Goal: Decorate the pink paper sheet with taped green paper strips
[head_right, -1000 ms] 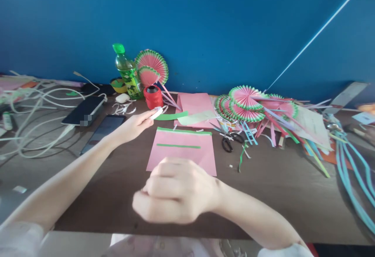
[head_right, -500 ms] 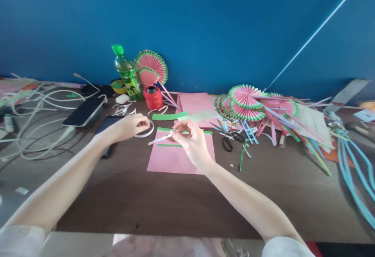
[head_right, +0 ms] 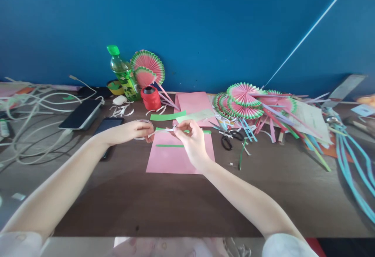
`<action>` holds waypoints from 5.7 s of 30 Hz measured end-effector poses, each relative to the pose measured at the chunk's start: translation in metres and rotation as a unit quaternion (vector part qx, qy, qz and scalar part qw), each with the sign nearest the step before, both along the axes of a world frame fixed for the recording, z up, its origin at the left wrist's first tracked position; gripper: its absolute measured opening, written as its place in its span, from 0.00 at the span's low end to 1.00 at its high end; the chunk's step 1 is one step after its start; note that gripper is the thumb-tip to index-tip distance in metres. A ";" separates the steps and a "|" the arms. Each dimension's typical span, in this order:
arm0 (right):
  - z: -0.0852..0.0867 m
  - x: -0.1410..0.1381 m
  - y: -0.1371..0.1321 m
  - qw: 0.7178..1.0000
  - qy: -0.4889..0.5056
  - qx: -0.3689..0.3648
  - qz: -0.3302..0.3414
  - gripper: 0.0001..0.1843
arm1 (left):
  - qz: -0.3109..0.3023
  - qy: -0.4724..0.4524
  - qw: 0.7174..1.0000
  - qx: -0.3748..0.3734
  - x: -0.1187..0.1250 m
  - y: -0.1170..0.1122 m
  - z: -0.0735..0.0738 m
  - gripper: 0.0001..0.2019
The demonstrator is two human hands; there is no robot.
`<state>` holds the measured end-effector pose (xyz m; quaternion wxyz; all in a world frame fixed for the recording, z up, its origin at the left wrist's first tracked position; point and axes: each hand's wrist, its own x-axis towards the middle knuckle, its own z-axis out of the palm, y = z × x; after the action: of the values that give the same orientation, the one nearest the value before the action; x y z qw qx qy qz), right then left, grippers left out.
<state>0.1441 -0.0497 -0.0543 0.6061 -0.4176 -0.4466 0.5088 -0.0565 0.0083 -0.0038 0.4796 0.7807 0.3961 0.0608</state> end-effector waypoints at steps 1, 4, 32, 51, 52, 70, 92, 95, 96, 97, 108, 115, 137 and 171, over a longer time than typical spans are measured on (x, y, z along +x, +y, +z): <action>0.000 0.000 0.000 1.000 0.007 0.001 0.000 0.10 | 0.010 -0.005 1.000 0.000 0.000 0.000 0.000 0.17; 0.000 0.000 0.001 0.999 0.032 -0.006 0.015 0.10 | 0.027 -0.007 1.000 0.016 -0.001 -0.001 0.001 0.16; 0.045 0.057 0.023 0.904 -0.416 0.010 0.098 0.08 | 0.108 -0.031 0.987 0.113 0.022 -0.010 -0.007 0.14; 0.018 0.050 0.033 0.847 -0.412 -0.131 0.309 0.03 | -0.014 0.109 0.991 0.072 0.020 0.002 -0.026 0.09; 0.018 0.049 0.032 0.844 -0.413 -0.134 0.313 0.03 | -0.013 0.121 0.990 0.074 0.020 0.003 -0.027 0.09; -0.005 0.036 0.032 0.812 -0.507 -0.133 0.257 0.16 | -0.006 0.185 0.975 0.119 0.025 -0.001 -0.034 0.12; -0.011 0.034 0.034 0.817 -0.498 -0.154 0.245 0.15 | -0.027 0.264 0.951 0.162 0.027 0.006 -0.042 0.11; -0.010 0.034 0.033 0.818 -0.501 -0.146 0.241 0.14 | -0.018 0.273 0.947 0.169 0.029 0.005 -0.042 0.10; -0.010 0.034 0.033 0.819 -0.501 -0.144 0.241 0.13 | -0.016 0.274 0.947 0.169 0.029 0.005 -0.042 0.10; -0.010 0.034 0.033 0.819 -0.500 -0.144 0.241 0.13 | -0.015 0.273 0.947 0.168 0.029 0.005 -0.042 0.11; -0.012 0.035 0.034 0.815 -0.506 -0.140 0.245 0.14 | -0.009 0.279 0.947 0.159 0.031 0.005 -0.040 0.11; -0.012 0.034 0.034 0.813 -0.510 -0.137 0.245 0.15 | -0.008 0.280 0.947 0.157 0.033 0.003 -0.037 0.10; -0.013 0.035 0.034 0.811 -0.514 -0.130 0.246 0.15 | -0.004 0.281 0.948 0.151 0.034 0.003 -0.038 0.09; -0.014 0.036 0.038 0.773 -0.580 -0.123 0.225 0.21 | 0.015 0.326 0.929 0.174 0.025 0.007 -0.038 0.14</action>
<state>0.1805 -0.0115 -0.0681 0.0438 -0.5921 -0.7285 0.3418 -0.0313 0.0152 -0.0422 0.1792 0.8226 0.5256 -0.1222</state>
